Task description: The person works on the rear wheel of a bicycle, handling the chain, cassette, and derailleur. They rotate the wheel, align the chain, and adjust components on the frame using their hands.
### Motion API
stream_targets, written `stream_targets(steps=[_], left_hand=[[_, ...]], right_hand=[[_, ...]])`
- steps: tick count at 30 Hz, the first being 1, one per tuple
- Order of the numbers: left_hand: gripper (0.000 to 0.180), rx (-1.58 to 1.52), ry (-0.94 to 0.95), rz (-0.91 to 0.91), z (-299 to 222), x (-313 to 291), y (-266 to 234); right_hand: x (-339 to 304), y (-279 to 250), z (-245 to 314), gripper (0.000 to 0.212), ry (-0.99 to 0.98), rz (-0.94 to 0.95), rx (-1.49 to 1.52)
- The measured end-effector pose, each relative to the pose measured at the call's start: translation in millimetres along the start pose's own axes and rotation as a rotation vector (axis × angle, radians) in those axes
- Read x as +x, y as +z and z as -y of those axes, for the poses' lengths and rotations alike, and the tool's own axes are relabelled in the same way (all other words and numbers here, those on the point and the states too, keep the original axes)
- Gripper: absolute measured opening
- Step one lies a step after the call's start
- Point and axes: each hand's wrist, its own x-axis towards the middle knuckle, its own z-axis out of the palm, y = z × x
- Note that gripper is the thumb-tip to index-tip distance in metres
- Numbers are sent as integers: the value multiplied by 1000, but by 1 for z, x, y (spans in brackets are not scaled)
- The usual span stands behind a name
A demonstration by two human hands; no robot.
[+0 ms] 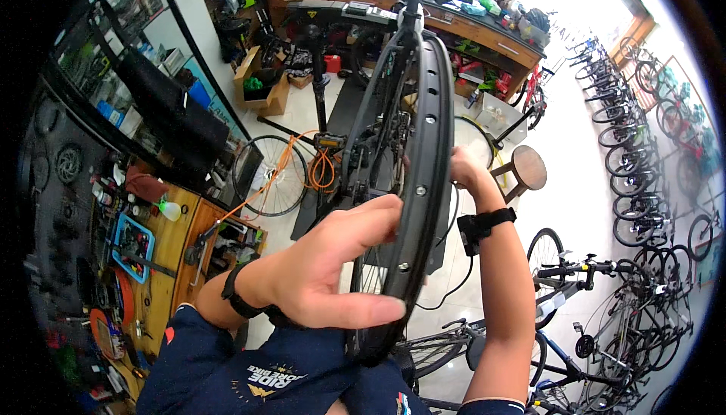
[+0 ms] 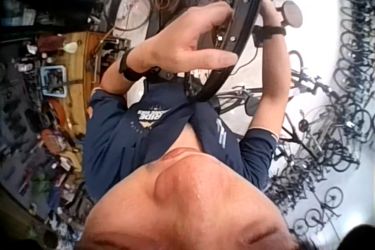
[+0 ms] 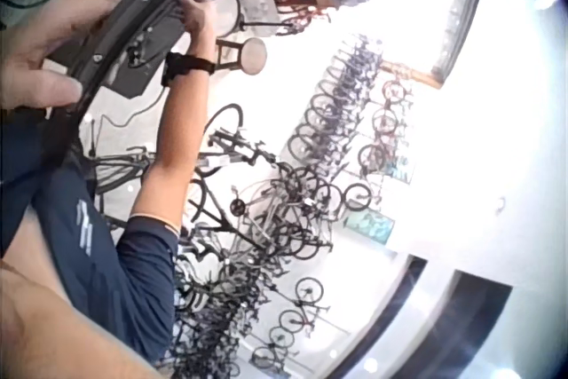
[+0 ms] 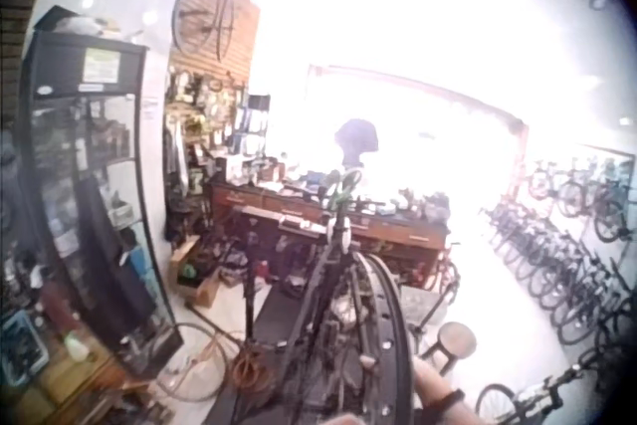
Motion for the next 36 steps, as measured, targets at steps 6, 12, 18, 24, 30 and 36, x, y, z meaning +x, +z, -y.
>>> stream_targets(steps=[6,12,18,24,30,36], left_hand=[[77,-109,-163,-45,-11,-3,14],[57,-171,-329,-267,-36,3,27],[45,69,-422,-387,-53,17,43],[29,233,-536,-456,-65,35,47],[31,284,-730,-603,-69,56,53],[17,330,-919,-837,-87,74,75]], right_hand=[[19,-1,-27,60,7,45,80],[23,0,-37,68,-26,76,109],[36,8,-53,66,-146,132,237],[56,13,-63,69,-204,162,246],[82,21,-82,71,-320,243,357],[64,0,-53,65,-383,537,234]])
